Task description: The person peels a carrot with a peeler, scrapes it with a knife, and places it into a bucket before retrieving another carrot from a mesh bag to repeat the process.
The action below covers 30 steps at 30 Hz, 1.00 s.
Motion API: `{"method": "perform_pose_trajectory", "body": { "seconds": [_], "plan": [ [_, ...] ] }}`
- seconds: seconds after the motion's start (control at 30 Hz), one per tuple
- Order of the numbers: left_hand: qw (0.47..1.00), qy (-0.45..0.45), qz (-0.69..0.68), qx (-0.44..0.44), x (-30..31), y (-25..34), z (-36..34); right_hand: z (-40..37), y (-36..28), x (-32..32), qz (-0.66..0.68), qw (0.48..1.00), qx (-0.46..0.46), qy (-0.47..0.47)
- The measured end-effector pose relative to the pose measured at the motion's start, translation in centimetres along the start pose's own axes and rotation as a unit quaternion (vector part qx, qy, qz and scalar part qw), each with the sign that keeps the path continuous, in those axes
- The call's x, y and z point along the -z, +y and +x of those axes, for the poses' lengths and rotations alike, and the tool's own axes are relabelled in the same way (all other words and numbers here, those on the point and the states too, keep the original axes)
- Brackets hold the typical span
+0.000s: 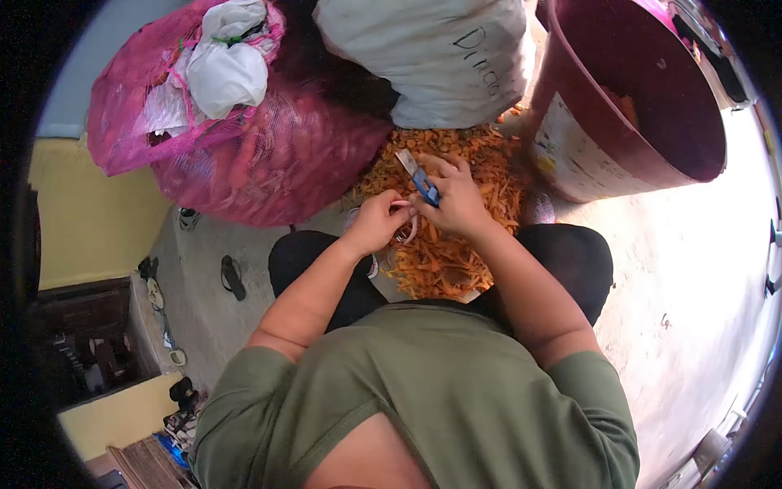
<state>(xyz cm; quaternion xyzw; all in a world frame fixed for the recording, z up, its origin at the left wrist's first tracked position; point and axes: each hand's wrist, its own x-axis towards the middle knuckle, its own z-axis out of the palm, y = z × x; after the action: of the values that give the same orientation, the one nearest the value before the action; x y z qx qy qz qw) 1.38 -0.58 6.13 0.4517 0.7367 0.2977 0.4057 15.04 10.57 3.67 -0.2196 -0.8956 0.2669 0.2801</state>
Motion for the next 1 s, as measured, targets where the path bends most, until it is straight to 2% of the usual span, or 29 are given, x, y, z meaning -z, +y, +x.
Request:
{"method": "perform_pose_trajectory", "body": {
  "seconds": [0.07, 0.13, 0.23, 0.27, 0.37, 0.47, 0.5, 0.53, 0.57, 0.6, 0.63, 0.67, 0.7, 0.77, 0.8, 0.87, 0.9, 1.0],
  "plan": [
    [0.999, -0.028, -0.043, 0.001, 0.0, -1.2, 0.4, 0.3, -0.3, 0.2, 0.028, 0.995, -0.055, -0.072],
    [0.997, -0.035, -0.069, -0.031, -0.5, -1.9, 0.4, 0.7, -0.6, 0.4, 0.003, 0.997, -0.045, -0.063],
    [0.997, -0.040, 0.056, -0.032, -0.1, -0.9, 0.1, 1.1, -1.1, 0.5, -0.020, 0.998, -0.035, -0.048],
    [0.997, -0.045, 0.039, -0.045, -0.1, -1.5, 0.4, 1.3, -1.2, 0.4, -0.025, 0.998, -0.033, -0.043],
    [0.991, -0.103, -0.088, -0.017, -0.3, -2.5, 0.8, 1.3, -0.7, 0.3, -0.064, 0.985, -0.077, -0.142],
    [0.986, -0.018, 0.058, -0.155, 3.7, -0.8, 1.0, 2.1, -2.0, 0.8, -0.080, 0.935, -0.263, -0.222],
    [0.986, 0.071, 0.068, -0.138, 6.6, -0.2, 2.0, 1.9, -1.7, 0.4, -0.093, 0.921, -0.292, -0.242],
    [0.965, 0.208, 0.035, -0.156, 10.3, 1.9, 2.1, 1.7, -1.2, -0.1, -0.107, 0.904, -0.320, -0.261],
    [0.934, 0.329, 0.097, -0.103, 14.2, 3.7, 1.9, 1.5, -0.8, -0.4, -0.120, 0.886, -0.348, -0.280],
    [0.871, 0.439, 0.106, -0.193, 18.7, 2.0, 3.1, 1.5, -0.8, -0.5, -0.123, 0.879, -0.356, -0.291],
    [0.809, 0.550, 0.105, -0.178, 24.7, -2.9, 5.4, 1.4, -1.0, -0.5, -0.126, 0.872, -0.364, -0.302],
    [0.697, 0.650, 0.257, -0.161, 29.0, -4.0, 5.3, 1.4, -1.1, -0.5, -0.128, 0.865, -0.371, -0.312],
    [0.719, 0.670, 0.180, -0.044, 33.5, -5.1, 5.5, 1.4, -1.1, -0.5, -0.132, 0.868, -0.353, -0.322],
    [0.730, 0.681, -0.019, 0.047, 36.8, -4.5, 5.6, 1.5, -1.1, -0.5, -0.140, 0.874, -0.319, -0.339],
    [0.726, 0.669, -0.150, 0.048, 37.6, -4.0, 6.0, 1.4, -1.0, -0.9, -0.145, 0.876, -0.312, -0.338],
    [0.681, 0.610, -0.402, 0.050, 38.9, -3.4, 7.2, 1.2, -0.3, -1.8, -0.157, 0.879, -0.300, -0.337],
    [0.702, 0.518, -0.486, 0.059, 42.3, -6.1, 7.9, 1.6, -0.3, -1.9, -0.150, 0.874, -0.308, -0.345],
    [0.758, 0.473, -0.450, -0.001, 43.7, -8.5, 9.5, 2.2, -0.1, -2.2, -0.126, 0.864, -0.328, -0.361]
  ]
}}
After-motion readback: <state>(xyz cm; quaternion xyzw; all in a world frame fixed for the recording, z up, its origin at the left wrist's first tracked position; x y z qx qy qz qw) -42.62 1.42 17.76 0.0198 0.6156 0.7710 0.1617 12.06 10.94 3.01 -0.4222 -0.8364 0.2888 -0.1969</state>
